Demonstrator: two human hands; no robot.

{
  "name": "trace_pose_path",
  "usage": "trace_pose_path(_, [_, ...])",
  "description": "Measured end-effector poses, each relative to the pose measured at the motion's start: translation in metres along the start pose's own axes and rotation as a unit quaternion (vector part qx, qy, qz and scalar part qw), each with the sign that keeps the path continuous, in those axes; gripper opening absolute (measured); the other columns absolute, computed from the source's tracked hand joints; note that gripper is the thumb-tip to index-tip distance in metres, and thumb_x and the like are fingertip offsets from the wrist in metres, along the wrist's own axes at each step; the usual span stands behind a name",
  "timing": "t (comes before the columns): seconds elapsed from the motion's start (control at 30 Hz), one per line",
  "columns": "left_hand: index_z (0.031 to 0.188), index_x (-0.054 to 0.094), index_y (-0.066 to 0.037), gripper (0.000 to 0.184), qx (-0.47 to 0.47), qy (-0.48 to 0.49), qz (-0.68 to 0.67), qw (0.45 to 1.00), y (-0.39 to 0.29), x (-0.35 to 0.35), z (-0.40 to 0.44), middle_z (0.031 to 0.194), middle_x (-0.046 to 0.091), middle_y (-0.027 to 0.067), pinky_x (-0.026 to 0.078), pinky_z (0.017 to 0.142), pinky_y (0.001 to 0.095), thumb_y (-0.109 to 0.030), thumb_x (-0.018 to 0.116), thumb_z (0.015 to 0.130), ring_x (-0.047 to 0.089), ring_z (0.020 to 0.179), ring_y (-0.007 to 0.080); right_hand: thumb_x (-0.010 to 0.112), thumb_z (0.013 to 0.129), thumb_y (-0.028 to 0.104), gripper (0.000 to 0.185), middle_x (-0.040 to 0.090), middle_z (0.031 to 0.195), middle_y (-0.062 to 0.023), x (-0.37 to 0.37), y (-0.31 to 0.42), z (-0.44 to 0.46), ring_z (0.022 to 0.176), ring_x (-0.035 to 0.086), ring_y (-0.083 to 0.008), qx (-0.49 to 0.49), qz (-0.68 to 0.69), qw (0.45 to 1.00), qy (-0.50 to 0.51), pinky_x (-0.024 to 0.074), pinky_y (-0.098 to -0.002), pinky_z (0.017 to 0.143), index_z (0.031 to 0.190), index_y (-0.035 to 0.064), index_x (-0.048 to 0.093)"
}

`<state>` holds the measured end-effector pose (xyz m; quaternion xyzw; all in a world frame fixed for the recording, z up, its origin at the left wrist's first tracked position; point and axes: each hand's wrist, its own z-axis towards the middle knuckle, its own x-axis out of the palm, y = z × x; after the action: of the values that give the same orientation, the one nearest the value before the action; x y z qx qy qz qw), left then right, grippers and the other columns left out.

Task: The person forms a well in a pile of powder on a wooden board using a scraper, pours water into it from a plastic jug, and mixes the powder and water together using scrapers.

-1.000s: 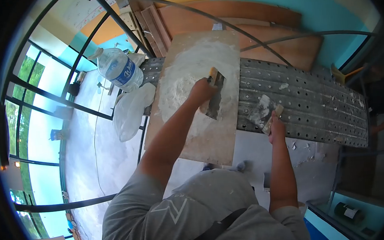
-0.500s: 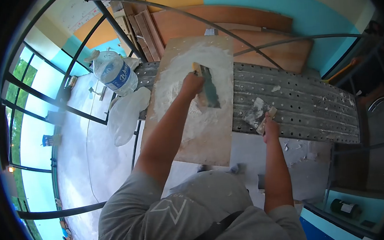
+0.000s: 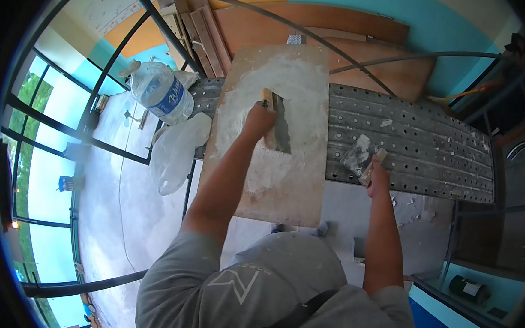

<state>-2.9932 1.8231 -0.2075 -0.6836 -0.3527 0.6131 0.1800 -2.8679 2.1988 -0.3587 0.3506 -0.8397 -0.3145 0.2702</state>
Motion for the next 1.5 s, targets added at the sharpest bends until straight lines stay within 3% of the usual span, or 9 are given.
trace_pose_path(0.13, [0.120,0.058,-0.001,0.047,0.151,0.099,0.063,0.982,0.006,-0.027,-0.045,0.108,0.066,0.0241,0.050,0.089,0.0433,-0.023,0.065,0.078,0.063,0.103,0.0385,0.072,0.084,0.046,0.048,0.060,0.103,-0.0045,-0.002,0.001,0.004,0.089,0.062,-0.0235,0.009,-0.030,0.999,-0.025,0.0515,-0.0435,0.071,0.116,0.0128,0.058])
trace_pose_path(0.23, [0.125,0.057,-0.005,0.049,0.153,0.178,0.145,0.961,0.017,-0.022,-0.055,0.110,0.066,0.0223,0.048,0.091,0.0432,-0.022,0.064,0.080,0.062,0.106,0.0381,0.072,0.084,0.047,0.050,0.060,0.103,-0.0057,0.005,0.004,-0.002,0.089,0.062,-0.0240,0.006,-0.027,0.999,-0.021,0.0520,-0.0426,0.072,0.116,0.0094,0.059])
trace_pose_path(0.47, [0.125,0.056,-0.002,0.052,0.170,0.100,0.122,0.973,0.057,-0.044,-0.020,0.114,0.064,0.0250,0.048,0.092,0.0420,-0.025,0.067,0.080,0.061,0.108,0.0386,0.071,0.084,0.047,0.043,0.061,0.099,-0.0018,0.011,0.010,-0.016,0.087,0.062,-0.0203,0.016,-0.035,0.999,-0.025,0.0511,-0.0419,0.070,0.112,0.0165,0.059])
trace_pose_path(0.63, [0.125,0.054,0.002,0.055,0.061,-0.010,-0.040,0.997,0.084,-0.102,-0.053,0.110,0.066,0.0207,0.049,0.088,0.0394,-0.026,0.069,0.081,0.064,0.102,0.0298,0.073,0.084,0.045,0.046,0.060,0.101,-0.0024,0.003,0.001,-0.007,0.089,0.063,-0.0212,-0.011,-0.024,0.999,-0.032,0.0521,-0.0409,0.071,0.115,0.0151,0.059])
trace_pose_path(0.77, [0.115,0.057,0.006,0.040,-0.115,-0.079,-0.233,0.962,0.187,-0.117,-0.049,0.097,0.065,0.0132,0.052,0.067,0.0362,-0.020,0.065,0.085,0.066,0.078,0.0226,0.073,0.083,0.046,0.051,0.061,0.102,-0.0052,0.005,0.001,-0.007,0.088,0.063,-0.0223,-0.022,-0.010,0.999,-0.027,0.0526,-0.0412,0.070,0.117,0.0095,0.059])
trace_pose_path(0.87, [0.110,0.058,0.006,0.036,-0.148,-0.084,-0.300,0.939,0.238,-0.105,-0.034,0.093,0.065,0.0123,0.051,0.061,0.0368,-0.018,0.064,0.084,0.064,0.072,0.0215,0.075,0.082,0.046,0.052,0.061,0.102,-0.0045,0.007,0.005,-0.016,0.088,0.063,-0.0213,-0.023,-0.015,0.999,-0.026,0.0520,-0.0405,0.068,0.117,0.0107,0.059])
trace_pose_path(1.07, [0.108,0.060,0.006,0.041,-0.125,-0.024,-0.204,0.971,0.178,-0.089,-0.001,0.089,0.065,0.0130,0.050,0.063,0.0393,-0.021,0.067,0.079,0.063,0.072,0.0216,0.073,0.083,0.048,0.052,0.061,0.105,-0.0056,0.012,0.010,-0.022,0.088,0.063,-0.0225,-0.002,-0.043,0.998,-0.039,0.0518,-0.0422,0.068,0.118,0.0113,0.059])
trace_pose_path(1.23, [0.118,0.056,0.002,0.044,0.053,-0.112,0.125,0.984,0.096,-0.082,0.006,0.104,0.065,0.0285,0.051,0.082,0.0467,-0.021,0.059,0.081,0.063,0.098,0.0430,0.072,0.084,0.045,0.049,0.061,0.104,-0.0053,0.012,0.008,-0.017,0.088,0.063,-0.0226,-0.003,-0.028,0.999,-0.034,0.0524,-0.0426,0.069,0.118,0.0118,0.059])
trace_pose_path(1.5, [0.126,0.056,-0.010,0.044,0.112,-0.025,0.267,0.957,0.055,-0.098,0.036,0.104,0.066,0.0244,0.049,0.087,0.0488,-0.010,0.052,0.082,0.064,0.100,0.0407,0.071,0.085,0.045,0.046,0.061,0.104,-0.0038,0.008,0.006,-0.013,0.087,0.063,-0.0224,-0.012,-0.035,0.999,-0.030,0.0522,-0.0419,0.070,0.119,0.0150,0.058])
